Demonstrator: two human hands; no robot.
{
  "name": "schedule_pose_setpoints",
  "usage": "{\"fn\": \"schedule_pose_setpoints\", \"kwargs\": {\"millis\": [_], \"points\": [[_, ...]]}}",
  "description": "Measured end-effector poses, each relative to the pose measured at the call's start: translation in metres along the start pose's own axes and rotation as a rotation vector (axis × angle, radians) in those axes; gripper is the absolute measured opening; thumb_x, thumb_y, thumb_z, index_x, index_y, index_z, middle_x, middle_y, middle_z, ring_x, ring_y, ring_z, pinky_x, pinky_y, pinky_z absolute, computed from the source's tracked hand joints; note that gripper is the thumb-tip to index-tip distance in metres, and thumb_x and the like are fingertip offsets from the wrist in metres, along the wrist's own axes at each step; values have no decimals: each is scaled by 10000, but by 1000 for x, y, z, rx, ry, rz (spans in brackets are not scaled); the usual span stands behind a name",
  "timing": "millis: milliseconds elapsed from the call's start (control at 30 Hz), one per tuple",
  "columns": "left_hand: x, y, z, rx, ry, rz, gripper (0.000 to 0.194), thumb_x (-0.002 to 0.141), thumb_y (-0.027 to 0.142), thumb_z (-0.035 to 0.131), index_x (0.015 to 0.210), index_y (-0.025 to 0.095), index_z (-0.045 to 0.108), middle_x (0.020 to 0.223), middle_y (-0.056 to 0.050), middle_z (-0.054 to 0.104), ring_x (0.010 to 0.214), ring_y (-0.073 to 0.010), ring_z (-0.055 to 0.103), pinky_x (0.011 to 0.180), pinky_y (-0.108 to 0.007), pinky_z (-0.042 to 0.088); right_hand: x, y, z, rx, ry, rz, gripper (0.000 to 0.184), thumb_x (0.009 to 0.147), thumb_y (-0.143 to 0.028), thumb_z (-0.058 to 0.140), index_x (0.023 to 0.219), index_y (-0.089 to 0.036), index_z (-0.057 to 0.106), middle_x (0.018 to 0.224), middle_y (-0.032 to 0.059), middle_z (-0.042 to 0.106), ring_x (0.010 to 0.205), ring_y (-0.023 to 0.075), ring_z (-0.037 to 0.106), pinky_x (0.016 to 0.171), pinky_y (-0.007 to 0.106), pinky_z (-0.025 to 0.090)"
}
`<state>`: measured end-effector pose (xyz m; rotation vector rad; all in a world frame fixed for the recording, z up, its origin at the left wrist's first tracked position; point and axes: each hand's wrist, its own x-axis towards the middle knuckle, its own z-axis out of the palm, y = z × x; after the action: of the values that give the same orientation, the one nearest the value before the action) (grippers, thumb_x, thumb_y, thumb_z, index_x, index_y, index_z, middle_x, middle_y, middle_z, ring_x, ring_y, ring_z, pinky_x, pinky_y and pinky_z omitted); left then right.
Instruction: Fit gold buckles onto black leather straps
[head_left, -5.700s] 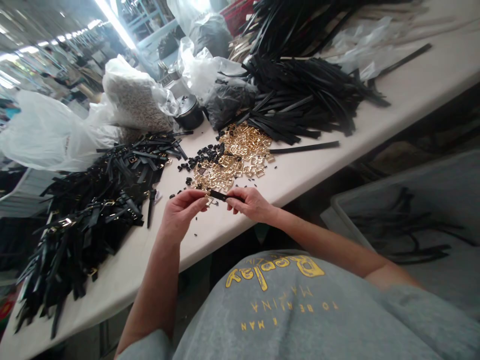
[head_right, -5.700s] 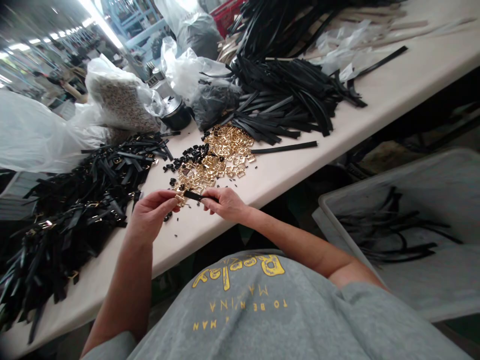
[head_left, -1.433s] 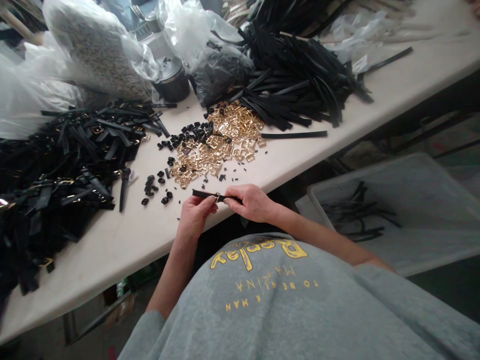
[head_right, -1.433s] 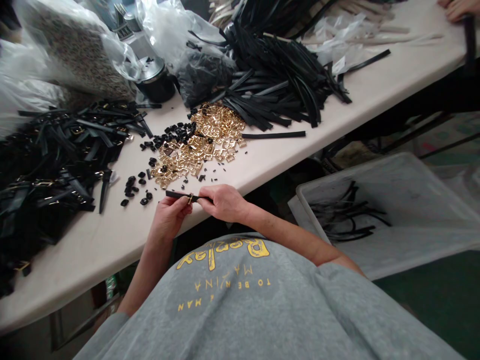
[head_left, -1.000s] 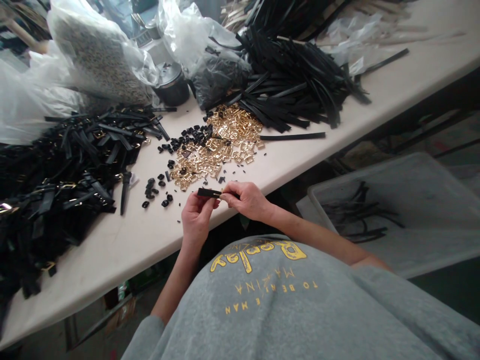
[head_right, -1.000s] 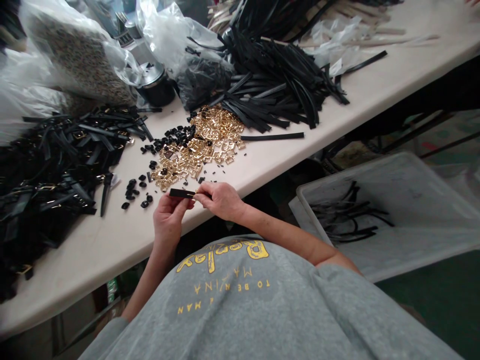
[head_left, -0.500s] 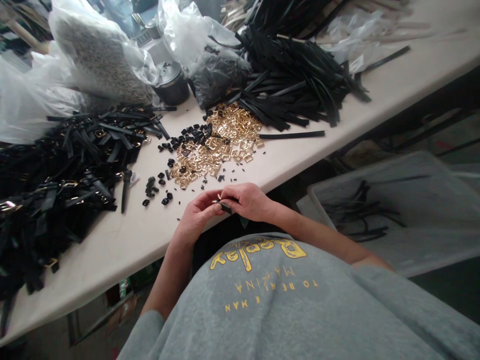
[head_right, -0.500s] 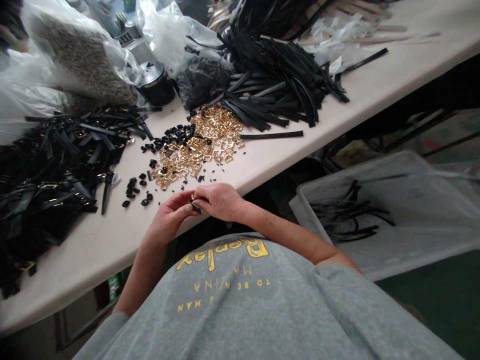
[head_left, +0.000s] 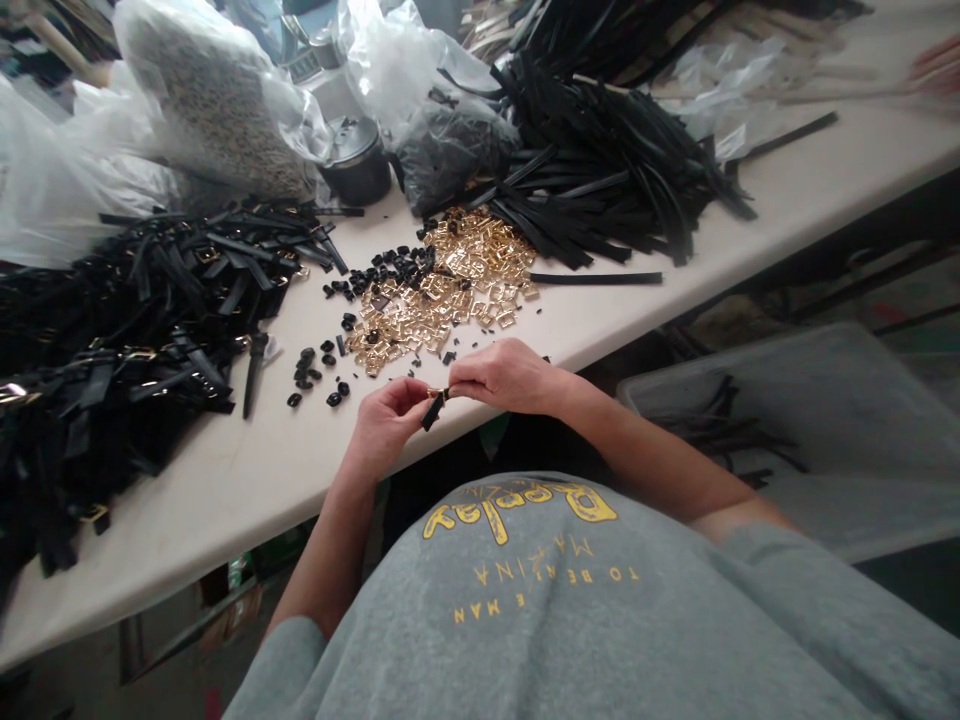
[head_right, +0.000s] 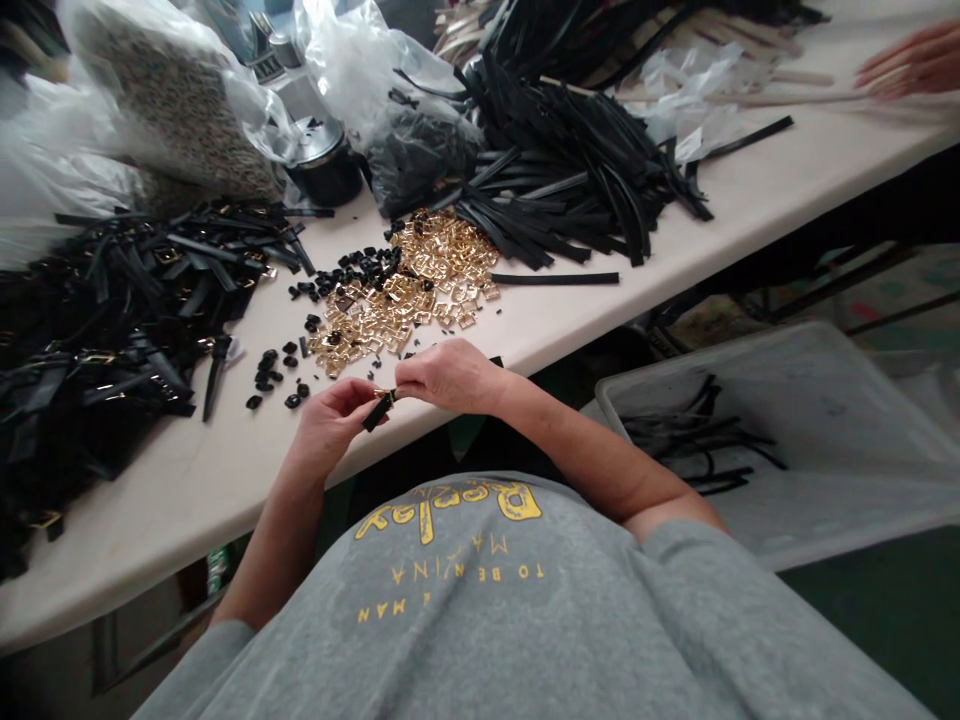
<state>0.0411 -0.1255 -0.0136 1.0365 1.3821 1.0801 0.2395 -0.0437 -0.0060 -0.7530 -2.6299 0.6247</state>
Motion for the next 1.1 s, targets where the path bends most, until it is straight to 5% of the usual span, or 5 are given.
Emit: {"fn": "schedule_pose_setpoints", "kwargs": {"millis": [233, 367, 533, 867, 1100], "points": [[14, 0, -4, 121, -11, 67, 182, 680, 330, 811, 733, 166, 752, 647, -32, 697, 589, -139, 612, 581, -234, 483, 20, 3, -6, -155, 139, -149, 208, 979, -269, 552, 841, -195, 689, 897, 49, 692, 805, 171, 571, 723, 303, 357], [23, -11, -2, -128, 109, 22, 231, 652, 372, 813, 736, 172, 733, 694, -41, 718, 613, -149, 650, 613, -244, 516, 13, 4, 1, -35, 378, 28, 212, 967, -321, 579, 854, -175, 683, 953, 75, 698, 870, 180, 610, 797, 304, 409], [24, -18, 10, -302, 148, -24, 293, 590, 378, 860, 765, 180, 734, 786, -36, 741, 664, -140, 665, 614, -220, 514, 4, 1, 27, 268, 264, 207, 231, 837, -396, 749, 900, -176, 719, 873, 40, 719, 771, 162, 640, 706, 273, 436], [15, -20, 27, -212, 241, 97, 324, 655, 453, 843, 782, 166, 761, 683, -24, 702, 574, -122, 612, 596, -249, 525, 20, -15, 52, 1033, 446, 259, 386, 855, -540, 652, 910, -167, 735, 850, 37, 718, 779, 164, 655, 721, 279, 537], [7, -21, 22, -100, 185, 107, 277, 722, 433, 776, 817, 173, 758, 689, -34, 707, 602, -149, 640, 599, -274, 541, 28, -21, 57, 900, 464, 299, 273, 877, -412, 600, 833, -156, 684, 749, 29, 665, 649, 129, 584, 596, 246, 482]]}}
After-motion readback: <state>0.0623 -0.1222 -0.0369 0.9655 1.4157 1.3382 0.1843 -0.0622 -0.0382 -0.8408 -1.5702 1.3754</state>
